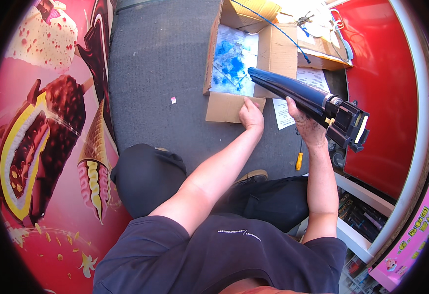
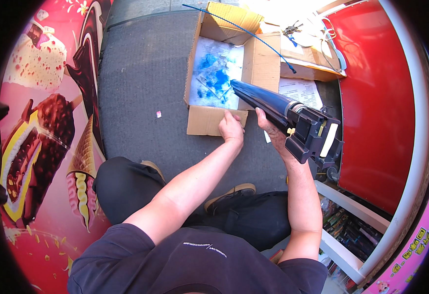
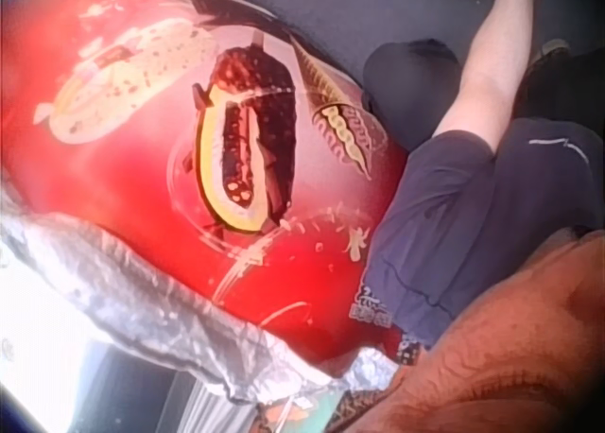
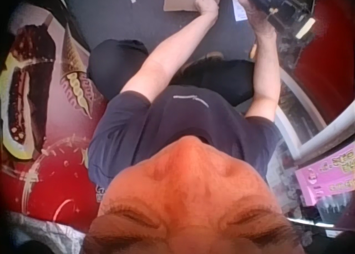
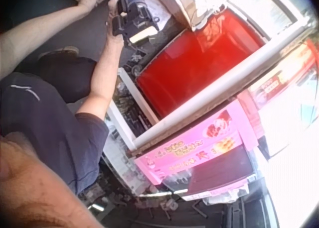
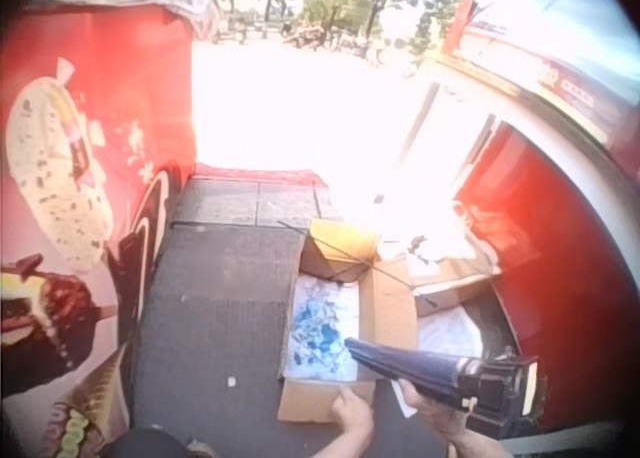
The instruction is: The person sits on the floor and assembles a mechanical part by inserting a blue chain into a cylindrical housing, then cleans the end cap with a tissue and uses a screwdriver to tighten a screw.
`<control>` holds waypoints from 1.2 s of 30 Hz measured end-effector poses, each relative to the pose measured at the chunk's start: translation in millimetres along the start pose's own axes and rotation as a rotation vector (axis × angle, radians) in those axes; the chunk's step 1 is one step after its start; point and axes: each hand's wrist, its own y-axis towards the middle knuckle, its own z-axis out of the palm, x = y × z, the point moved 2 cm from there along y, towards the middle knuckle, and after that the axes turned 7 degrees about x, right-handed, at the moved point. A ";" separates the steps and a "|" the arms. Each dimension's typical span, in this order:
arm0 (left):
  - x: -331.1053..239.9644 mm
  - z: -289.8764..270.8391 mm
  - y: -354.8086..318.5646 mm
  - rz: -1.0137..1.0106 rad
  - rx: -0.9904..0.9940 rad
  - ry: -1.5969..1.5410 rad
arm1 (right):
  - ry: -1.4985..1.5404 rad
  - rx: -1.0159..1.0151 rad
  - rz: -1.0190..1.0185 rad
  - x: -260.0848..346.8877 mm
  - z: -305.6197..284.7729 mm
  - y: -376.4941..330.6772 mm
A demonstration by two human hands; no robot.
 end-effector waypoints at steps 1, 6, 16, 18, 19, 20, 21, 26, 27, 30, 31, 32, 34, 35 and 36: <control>0.3 0.2 -0.1 -0.018 0.012 -0.007 | -0.040 0.005 -0.016 0.2 0.2 0.2; 0.4 -0.8 0.6 0.015 0.001 0.023 | -0.462 0.024 -0.217 3.2 0.9 2.6; 1.3 -0.2 0.7 0.005 0.010 0.020 | -0.643 0.044 -0.360 3.7 1.3 4.8; 0.4 -0.6 0.4 0.016 0.005 0.014 | -0.980 0.029 -0.538 3.3 6.4 6.2; 0.6 -0.4 0.1 -0.008 0.018 0.007 | -1.024 0.022 -0.553 2.5 8.3 7.6; -0.1 -0.4 0.0 0.006 0.007 0.015 | -0.900 -0.010 -0.524 2.3 8.1 9.0; -0.3 -0.5 0.0 -0.001 0.005 0.015 | -0.642 -0.001 -0.400 0.8 7.5 11.6; -0.6 -0.6 0.5 -0.009 0.008 0.015 | 0.229 -0.073 -0.071 -0.2 13.5 22.4; -0.5 -0.7 0.6 -0.007 0.009 0.015 | 0.226 -0.097 -0.105 0.7 14.9 25.4; 1.4 -0.8 1.7 0.001 0.008 0.015 | 0.174 -0.022 -0.045 -8.4 22.8 34.6; 2.6 -0.4 2.4 -0.013 0.019 0.008 | 0.190 0.015 -0.009 -16.2 26.1 36.8; 3.4 -0.6 3.1 0.010 0.008 0.019 | 0.162 0.025 0.037 -26.3 30.2 38.0; 6.0 0.3 5.2 0.012 0.017 0.020 | -0.397 -0.003 -0.307 -46.2 40.3 46.3; 6.7 0.7 5.9 0.058 0.002 -0.002 | -0.522 0.036 -0.321 -62.3 49.6 49.9; 7.1 1.6 6.5 0.093 -0.006 -0.031 | -0.699 0.051 -0.409 -78.6 59.4 52.2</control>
